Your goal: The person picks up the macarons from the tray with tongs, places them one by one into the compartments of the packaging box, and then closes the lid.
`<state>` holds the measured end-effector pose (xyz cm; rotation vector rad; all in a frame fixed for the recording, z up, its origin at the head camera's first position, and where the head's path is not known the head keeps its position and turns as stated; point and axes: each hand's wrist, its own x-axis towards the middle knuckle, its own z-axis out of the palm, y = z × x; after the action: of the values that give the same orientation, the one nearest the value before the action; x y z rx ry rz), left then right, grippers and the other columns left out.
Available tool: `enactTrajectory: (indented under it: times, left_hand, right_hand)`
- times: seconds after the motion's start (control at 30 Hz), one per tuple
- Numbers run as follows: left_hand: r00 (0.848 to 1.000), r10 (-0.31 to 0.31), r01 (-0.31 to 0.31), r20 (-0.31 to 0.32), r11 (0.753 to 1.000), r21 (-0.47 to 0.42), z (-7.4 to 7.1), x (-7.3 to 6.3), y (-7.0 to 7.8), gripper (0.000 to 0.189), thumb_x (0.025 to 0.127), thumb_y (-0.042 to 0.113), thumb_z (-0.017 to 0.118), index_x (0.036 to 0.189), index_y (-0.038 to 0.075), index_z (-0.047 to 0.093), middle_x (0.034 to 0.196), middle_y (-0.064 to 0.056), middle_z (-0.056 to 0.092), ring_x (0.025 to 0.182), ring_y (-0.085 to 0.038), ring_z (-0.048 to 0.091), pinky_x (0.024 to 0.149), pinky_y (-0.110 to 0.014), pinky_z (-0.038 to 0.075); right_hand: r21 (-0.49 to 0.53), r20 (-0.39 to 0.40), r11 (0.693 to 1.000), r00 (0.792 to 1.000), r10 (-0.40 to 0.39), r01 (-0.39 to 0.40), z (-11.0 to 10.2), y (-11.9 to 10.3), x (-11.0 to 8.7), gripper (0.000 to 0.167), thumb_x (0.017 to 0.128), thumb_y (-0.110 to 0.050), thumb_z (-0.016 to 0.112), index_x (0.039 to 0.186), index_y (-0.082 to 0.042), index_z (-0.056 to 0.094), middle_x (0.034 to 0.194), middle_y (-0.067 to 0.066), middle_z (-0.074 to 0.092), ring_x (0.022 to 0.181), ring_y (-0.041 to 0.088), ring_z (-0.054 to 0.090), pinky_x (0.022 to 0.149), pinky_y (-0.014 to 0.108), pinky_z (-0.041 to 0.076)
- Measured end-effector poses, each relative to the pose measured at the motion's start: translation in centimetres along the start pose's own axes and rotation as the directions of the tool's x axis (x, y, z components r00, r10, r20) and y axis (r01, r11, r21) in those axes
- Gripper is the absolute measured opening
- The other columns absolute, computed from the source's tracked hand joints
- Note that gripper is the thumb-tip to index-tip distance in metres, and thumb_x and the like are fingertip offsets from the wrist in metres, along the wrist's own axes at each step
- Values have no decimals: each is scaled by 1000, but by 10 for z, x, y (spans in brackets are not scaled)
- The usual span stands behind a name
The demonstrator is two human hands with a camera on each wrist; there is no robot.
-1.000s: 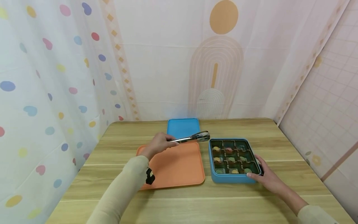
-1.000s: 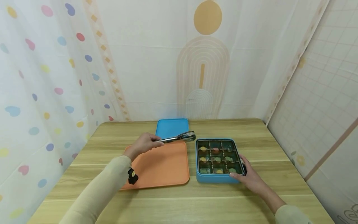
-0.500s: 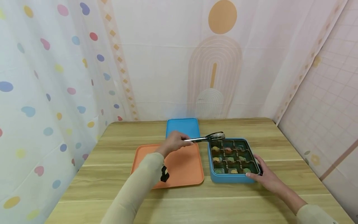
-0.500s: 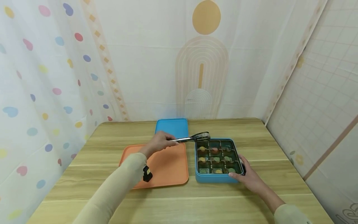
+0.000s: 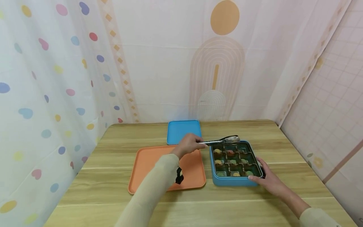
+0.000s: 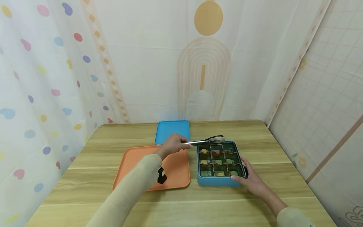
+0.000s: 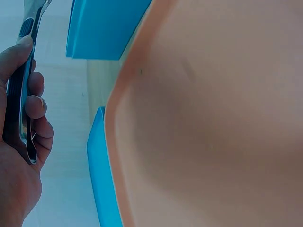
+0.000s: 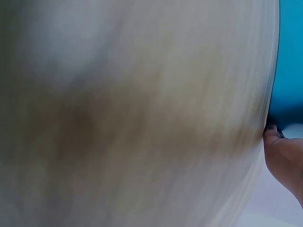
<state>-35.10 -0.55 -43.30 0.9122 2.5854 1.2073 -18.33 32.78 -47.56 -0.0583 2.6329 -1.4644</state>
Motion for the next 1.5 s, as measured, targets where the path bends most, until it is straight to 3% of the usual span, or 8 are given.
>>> enactTrajectory:
  times: [0.2,0.37,0.47,0.6,0.77,1.0,1.3,1.5]
  left_hand:
    - [1000,2,-2,6,1000,1,10,9,8,28,95,30,70,85,4,74,53,5,33,47,-12,30,49,-28,30]
    - [1000,-21,21,-4,1000,9,19,14,13,23,93,30,73,102,10,79,63,-1,60,49,-10,35,52,-27,35]
    - [1000,-23,23,-10,1000,15,23,16,15,23,92,31,73,97,10,79,61,1,57,49,-10,32,53,-26,33]
    - [1000,-2,2,-9,999,33,27,17,16,33,94,32,71,69,11,64,54,4,28,48,-11,23,51,-27,27]
    - [1000,17,-17,-6,1000,16,30,17,17,47,95,30,69,59,18,42,54,4,23,48,-13,20,50,-29,25]
    - [1000,10,-10,-17,1000,23,30,19,18,46,94,31,70,58,19,44,53,4,24,47,-12,20,50,-28,25]
    - [999,-29,29,-43,1000,4,20,15,15,21,92,34,72,91,13,75,52,5,33,48,-12,26,51,-29,29]
    - [997,-21,24,-68,999,36,6,11,7,28,93,34,72,105,9,77,57,2,44,50,-14,34,51,-30,31]
  right_hand:
    - [-1,-4,1000,1000,2,-2,0,1,0,95,95,-28,69,158,-7,1,150,39,21,134,55,31,103,62,31]
    - [-10,-7,1000,1000,0,0,0,3,1,96,94,-28,69,158,-6,1,150,40,21,134,55,31,103,62,32]
    - [-1,-4,1000,1000,-2,2,0,3,1,95,95,-27,69,158,-6,1,150,40,22,134,55,32,103,61,32]
    - [11,-2,1000,1000,-3,3,1,2,1,95,95,-27,69,158,-6,1,149,40,23,134,55,32,104,61,31]
    - [2,-11,1000,1000,-2,3,1,2,2,95,94,-27,69,158,-5,2,148,40,26,133,54,35,104,61,31]
    - [-7,-16,1000,1000,8,-8,1,4,2,96,94,-28,69,158,-6,2,149,40,24,133,54,34,104,62,30]
    - [-50,-7,998,1000,23,-23,-3,4,2,98,94,-32,68,158,-6,-2,151,42,16,134,59,27,103,68,28]
    - [-65,-13,998,1000,17,-18,-5,5,2,98,95,-31,69,158,-5,-1,152,41,13,135,60,24,103,69,26]
